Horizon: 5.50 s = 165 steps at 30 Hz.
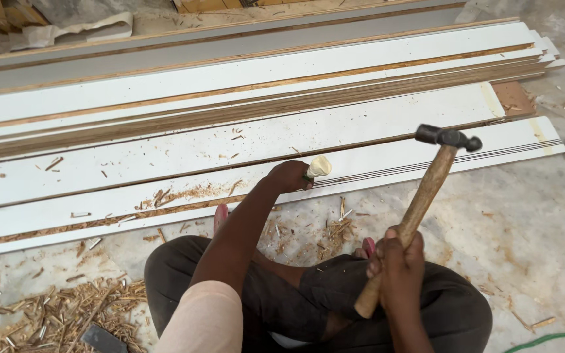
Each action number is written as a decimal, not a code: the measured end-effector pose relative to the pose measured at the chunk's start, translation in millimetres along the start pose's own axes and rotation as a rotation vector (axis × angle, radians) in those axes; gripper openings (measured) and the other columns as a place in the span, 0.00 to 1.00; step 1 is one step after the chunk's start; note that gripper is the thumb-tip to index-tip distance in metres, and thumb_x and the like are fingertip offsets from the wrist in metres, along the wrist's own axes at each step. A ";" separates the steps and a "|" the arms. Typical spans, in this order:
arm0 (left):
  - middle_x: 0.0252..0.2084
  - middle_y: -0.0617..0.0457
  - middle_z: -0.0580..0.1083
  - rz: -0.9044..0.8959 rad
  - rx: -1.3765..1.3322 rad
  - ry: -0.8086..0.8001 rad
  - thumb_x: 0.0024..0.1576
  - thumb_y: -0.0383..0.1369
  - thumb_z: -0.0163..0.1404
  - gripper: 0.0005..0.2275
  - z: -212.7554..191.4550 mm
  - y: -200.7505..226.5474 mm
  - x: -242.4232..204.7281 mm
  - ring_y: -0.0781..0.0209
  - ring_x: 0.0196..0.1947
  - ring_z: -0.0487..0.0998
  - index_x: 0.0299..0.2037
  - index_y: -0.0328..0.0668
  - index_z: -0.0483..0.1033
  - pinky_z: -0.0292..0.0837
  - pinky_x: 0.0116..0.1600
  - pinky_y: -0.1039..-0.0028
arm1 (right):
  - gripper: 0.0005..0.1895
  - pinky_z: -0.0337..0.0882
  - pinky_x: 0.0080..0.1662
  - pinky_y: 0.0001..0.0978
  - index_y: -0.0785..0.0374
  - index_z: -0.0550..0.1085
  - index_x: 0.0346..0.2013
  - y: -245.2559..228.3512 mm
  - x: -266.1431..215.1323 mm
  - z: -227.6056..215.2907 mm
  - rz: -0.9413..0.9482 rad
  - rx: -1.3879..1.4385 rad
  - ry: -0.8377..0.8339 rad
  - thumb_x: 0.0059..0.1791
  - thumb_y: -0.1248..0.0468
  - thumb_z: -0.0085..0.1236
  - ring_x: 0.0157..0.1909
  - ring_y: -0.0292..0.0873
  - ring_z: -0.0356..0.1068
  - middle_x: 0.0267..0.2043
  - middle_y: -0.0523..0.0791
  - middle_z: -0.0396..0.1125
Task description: The person sits on the floor and uses a hammer to repeatedly strike a roll of white tape placed on a long white board. The person holds the tape roll with one hand and hammers it with the other, creating indentations along the board.
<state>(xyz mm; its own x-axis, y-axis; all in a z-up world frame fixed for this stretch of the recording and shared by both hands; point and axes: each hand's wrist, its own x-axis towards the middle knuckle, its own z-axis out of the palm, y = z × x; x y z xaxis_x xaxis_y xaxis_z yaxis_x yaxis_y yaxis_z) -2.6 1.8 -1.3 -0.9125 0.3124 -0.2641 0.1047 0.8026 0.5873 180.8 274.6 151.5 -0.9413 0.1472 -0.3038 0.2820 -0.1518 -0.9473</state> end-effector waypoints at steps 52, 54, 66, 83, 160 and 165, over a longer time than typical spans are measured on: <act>0.38 0.51 0.81 -0.057 0.011 0.103 0.54 0.43 0.59 0.12 -3.7 2.6 -18.9 0.49 0.43 0.82 0.42 0.47 0.79 0.74 0.49 0.58 | 0.11 0.61 0.19 0.32 0.65 0.66 0.43 12.4 12.3 12.0 0.220 -0.334 -0.243 0.55 0.60 0.49 0.17 0.36 0.57 0.23 0.43 0.59; 0.40 0.50 0.81 -0.041 0.060 0.076 0.54 0.43 0.59 0.12 -2.8 4.7 -10.3 0.49 0.45 0.81 0.43 0.48 0.79 0.74 0.49 0.57 | 0.09 0.61 0.20 0.30 0.64 0.64 0.43 4.9 13.9 8.3 0.100 -0.207 -0.158 0.54 0.61 0.47 0.18 0.34 0.57 0.24 0.42 0.62; 0.42 0.50 0.81 -0.036 0.256 -0.101 0.54 0.41 0.59 0.10 5.0 8.4 14.3 0.50 0.47 0.81 0.41 0.50 0.81 0.76 0.50 0.58 | 0.11 0.59 0.21 0.29 0.61 0.63 0.43 9.8 39.9 0.1 0.301 -0.088 -0.068 0.53 0.58 0.50 0.19 0.35 0.57 0.24 0.42 0.59; 0.38 0.46 0.80 -0.024 0.118 0.109 0.52 0.43 0.60 0.13 -14.6 -47.0 -32.9 0.45 0.41 0.81 0.40 0.45 0.80 0.74 0.46 0.54 | 0.09 0.59 0.20 0.30 0.61 0.61 0.41 10.3 43.3 9.7 0.152 -0.017 -0.073 0.54 0.61 0.49 0.18 0.35 0.56 0.24 0.42 0.58; 0.37 0.47 0.80 -0.075 0.123 0.070 0.54 0.45 0.59 0.14 -19.5 -30.5 -53.0 0.46 0.42 0.80 0.42 0.46 0.80 0.74 0.47 0.56 | 0.11 0.60 0.19 0.32 0.65 0.64 0.43 50.2 24.8 21.8 0.264 -0.070 -0.158 0.52 0.61 0.50 0.17 0.37 0.57 0.24 0.44 0.59; 0.39 0.49 0.80 -0.064 0.149 0.062 0.54 0.44 0.59 0.14 -17.8 -20.5 -50.9 0.47 0.44 0.80 0.44 0.47 0.79 0.73 0.48 0.56 | 0.10 0.59 0.19 0.31 0.63 0.65 0.44 44.5 18.8 20.4 0.254 -0.041 -0.185 0.52 0.62 0.49 0.17 0.36 0.57 0.24 0.44 0.59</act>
<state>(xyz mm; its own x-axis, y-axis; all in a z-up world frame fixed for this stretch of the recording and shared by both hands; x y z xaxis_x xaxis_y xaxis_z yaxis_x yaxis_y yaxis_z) 34.7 -39.6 13.8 -0.9413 0.2302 -0.2470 0.0992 0.8877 0.4496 171.9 250.7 105.7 -0.8565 -0.0713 -0.5112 0.5161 -0.1205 -0.8480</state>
